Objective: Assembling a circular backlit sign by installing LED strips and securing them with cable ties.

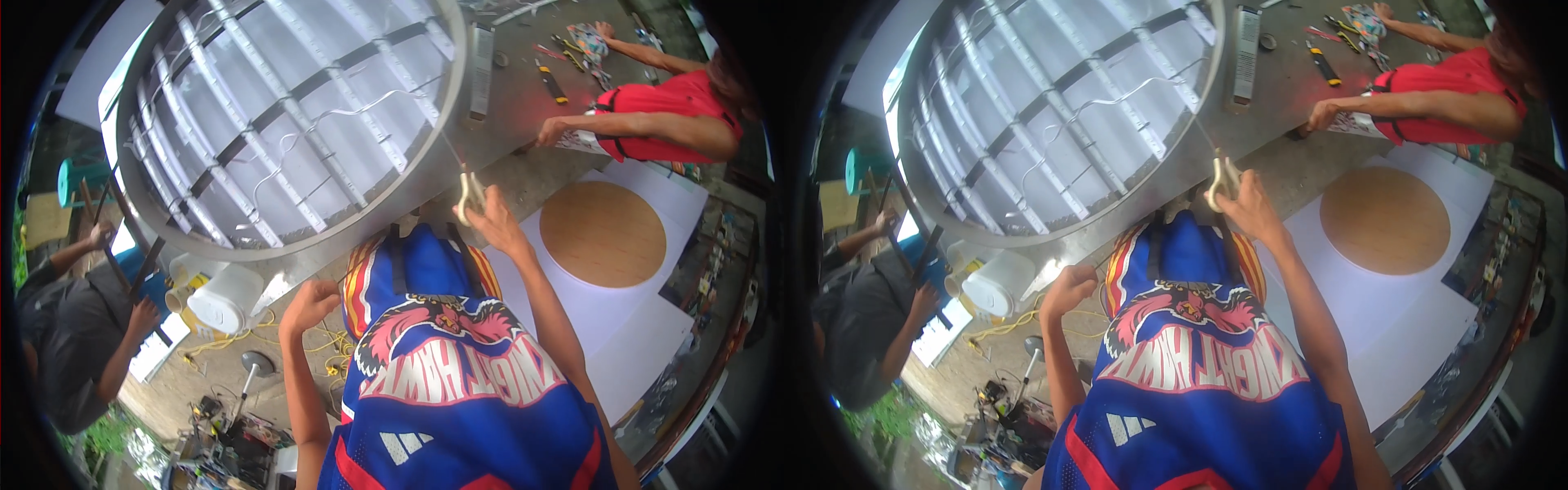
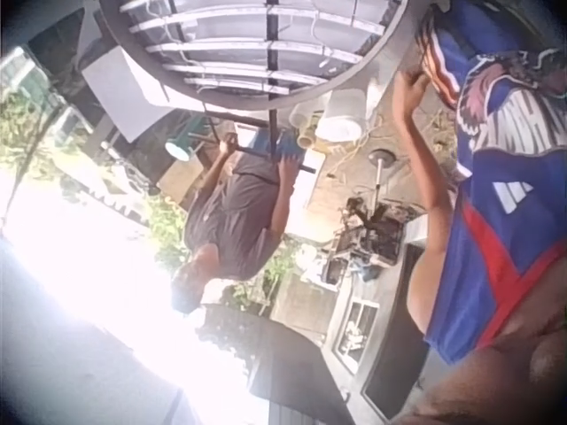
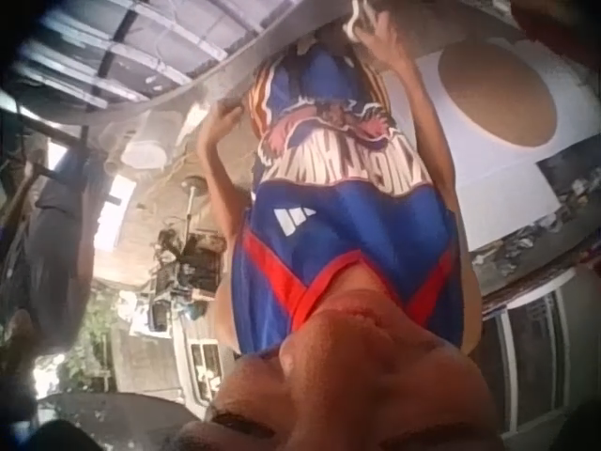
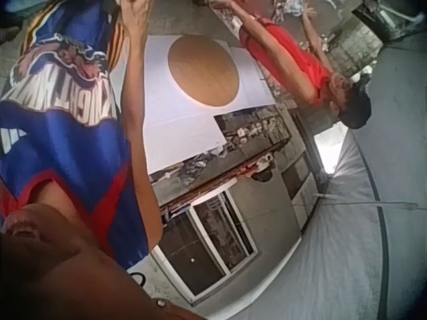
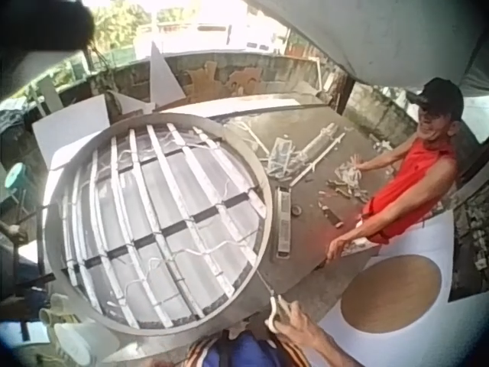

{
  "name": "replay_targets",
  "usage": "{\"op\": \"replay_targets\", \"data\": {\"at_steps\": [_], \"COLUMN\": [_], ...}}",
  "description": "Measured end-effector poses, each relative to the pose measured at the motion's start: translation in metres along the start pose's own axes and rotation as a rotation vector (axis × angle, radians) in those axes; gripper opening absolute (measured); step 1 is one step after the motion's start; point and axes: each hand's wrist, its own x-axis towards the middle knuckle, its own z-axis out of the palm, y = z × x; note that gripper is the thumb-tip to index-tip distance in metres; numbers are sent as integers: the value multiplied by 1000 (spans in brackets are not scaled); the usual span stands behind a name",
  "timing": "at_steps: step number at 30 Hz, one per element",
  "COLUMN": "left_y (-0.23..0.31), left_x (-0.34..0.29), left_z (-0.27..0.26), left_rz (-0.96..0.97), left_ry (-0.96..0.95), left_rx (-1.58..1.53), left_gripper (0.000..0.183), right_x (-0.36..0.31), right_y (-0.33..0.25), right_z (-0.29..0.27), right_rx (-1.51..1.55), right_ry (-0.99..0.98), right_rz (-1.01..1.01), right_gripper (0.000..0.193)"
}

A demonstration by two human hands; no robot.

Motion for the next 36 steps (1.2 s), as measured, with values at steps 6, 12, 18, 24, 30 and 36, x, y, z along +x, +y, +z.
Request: {"op": "replay_targets", "data": {"at_steps": [6,12,18,24,30,36], "left_y": [-118,-144,-143,-105,-13,9], "left_x": [10,37,42,28,-2,7], "left_z": [-1,-13,-21,0,22,-8], "left_rz": [-26,8,16,128,-65,186], "left_ry": [290,469,527,912,573,924], "left_rx": [392,708,874,1012,647,165], "left_gripper": [22,17,18,21,22,16], "right_x": [15,20,9,-3,-12,1], "right_y": [-12,-43,-72,-69,-79,-82], "right_z": [-16,-5,13,35,43,33], "right_rx": [-26,-126,-182,-187,-188,-248], "right_ry": [126,29,-16,2,6,-41], "right_rz": [-90,-165,-181,-252,-282,-270], "right_gripper": [60,63,64,63,64,62]}}
